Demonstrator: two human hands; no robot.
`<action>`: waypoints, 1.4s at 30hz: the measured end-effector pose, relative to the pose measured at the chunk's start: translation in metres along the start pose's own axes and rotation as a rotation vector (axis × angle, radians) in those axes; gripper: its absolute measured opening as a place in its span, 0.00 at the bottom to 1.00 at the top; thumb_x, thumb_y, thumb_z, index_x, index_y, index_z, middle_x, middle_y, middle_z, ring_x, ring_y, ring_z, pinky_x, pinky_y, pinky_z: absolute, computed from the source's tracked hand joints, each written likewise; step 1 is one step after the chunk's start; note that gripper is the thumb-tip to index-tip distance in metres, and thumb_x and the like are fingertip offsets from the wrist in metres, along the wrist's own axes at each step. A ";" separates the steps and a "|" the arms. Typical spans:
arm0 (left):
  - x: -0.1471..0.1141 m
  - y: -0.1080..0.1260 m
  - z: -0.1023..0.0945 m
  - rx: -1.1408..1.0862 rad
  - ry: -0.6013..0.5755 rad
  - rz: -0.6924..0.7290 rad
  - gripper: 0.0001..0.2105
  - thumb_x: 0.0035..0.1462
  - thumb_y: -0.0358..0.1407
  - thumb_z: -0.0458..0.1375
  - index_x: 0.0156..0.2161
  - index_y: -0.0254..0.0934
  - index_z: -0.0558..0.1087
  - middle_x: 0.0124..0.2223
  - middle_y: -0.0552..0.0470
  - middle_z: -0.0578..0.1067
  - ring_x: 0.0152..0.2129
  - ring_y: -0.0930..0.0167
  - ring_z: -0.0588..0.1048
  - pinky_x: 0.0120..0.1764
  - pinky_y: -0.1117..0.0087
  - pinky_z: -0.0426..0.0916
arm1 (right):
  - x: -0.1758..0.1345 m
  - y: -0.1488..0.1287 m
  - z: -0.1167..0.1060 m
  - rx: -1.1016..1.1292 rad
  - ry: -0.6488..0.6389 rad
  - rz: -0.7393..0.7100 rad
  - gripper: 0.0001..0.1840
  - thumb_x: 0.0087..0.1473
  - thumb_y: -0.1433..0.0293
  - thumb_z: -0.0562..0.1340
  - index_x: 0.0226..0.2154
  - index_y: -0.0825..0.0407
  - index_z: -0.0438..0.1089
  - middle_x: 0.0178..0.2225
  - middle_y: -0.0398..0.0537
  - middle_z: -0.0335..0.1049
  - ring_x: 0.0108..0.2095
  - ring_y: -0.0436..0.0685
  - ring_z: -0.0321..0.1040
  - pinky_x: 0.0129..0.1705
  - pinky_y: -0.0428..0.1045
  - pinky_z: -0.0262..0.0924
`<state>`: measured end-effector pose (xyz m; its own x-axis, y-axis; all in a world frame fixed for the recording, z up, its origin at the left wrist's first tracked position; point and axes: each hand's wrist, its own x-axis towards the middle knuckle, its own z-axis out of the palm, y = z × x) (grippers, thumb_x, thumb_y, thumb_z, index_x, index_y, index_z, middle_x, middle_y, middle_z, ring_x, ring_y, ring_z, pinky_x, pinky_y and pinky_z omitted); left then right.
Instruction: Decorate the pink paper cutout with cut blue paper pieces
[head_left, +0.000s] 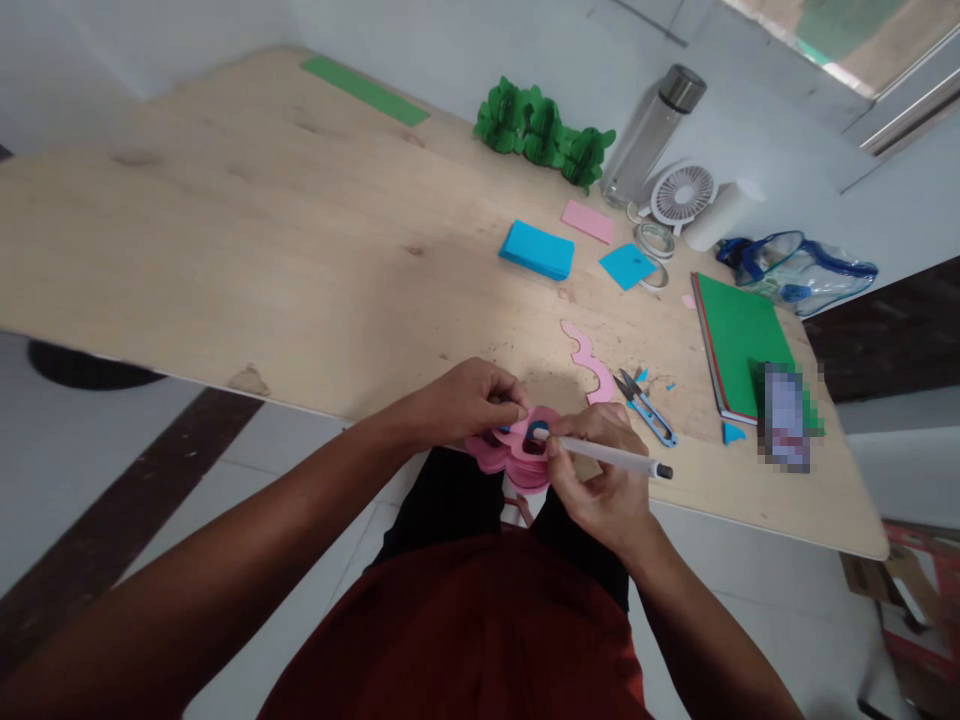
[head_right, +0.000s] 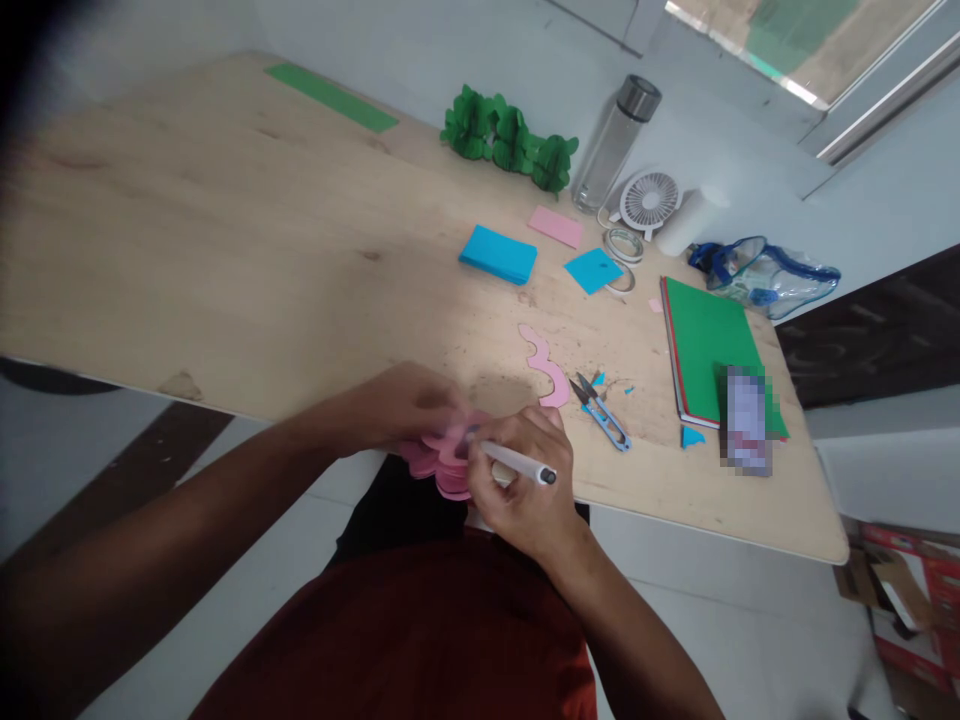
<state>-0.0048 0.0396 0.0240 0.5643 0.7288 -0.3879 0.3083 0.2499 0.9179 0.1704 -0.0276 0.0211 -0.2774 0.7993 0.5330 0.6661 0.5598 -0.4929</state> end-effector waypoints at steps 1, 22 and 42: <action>0.000 0.000 0.000 0.001 -0.002 0.006 0.06 0.43 0.31 0.57 0.19 0.33 0.69 0.17 0.59 0.66 0.15 0.79 0.63 0.17 0.81 0.55 | 0.000 -0.001 0.000 0.006 -0.010 0.003 0.06 0.49 0.78 0.60 0.27 0.51 0.65 0.24 0.43 0.71 0.25 0.53 0.65 0.33 0.53 0.57; 0.000 0.001 0.000 -0.011 -0.008 0.005 0.08 0.44 0.32 0.59 0.19 0.33 0.67 0.17 0.59 0.65 0.15 0.80 0.63 0.16 0.82 0.55 | -0.005 0.001 0.000 -0.036 0.080 0.018 0.07 0.51 0.77 0.61 0.27 0.50 0.64 0.26 0.43 0.71 0.27 0.53 0.66 0.35 0.53 0.57; 0.003 -0.007 -0.002 0.010 -0.038 0.040 0.05 0.43 0.32 0.57 0.21 0.33 0.71 0.18 0.59 0.66 0.15 0.79 0.62 0.16 0.81 0.55 | -0.005 0.002 -0.002 -0.051 0.079 -0.025 0.08 0.51 0.79 0.61 0.29 0.50 0.64 0.25 0.43 0.71 0.26 0.52 0.66 0.36 0.53 0.57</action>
<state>-0.0068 0.0417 0.0165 0.6044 0.7135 -0.3543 0.2930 0.2145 0.9317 0.1740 -0.0310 0.0187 -0.2407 0.7642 0.5984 0.6944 0.5663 -0.4439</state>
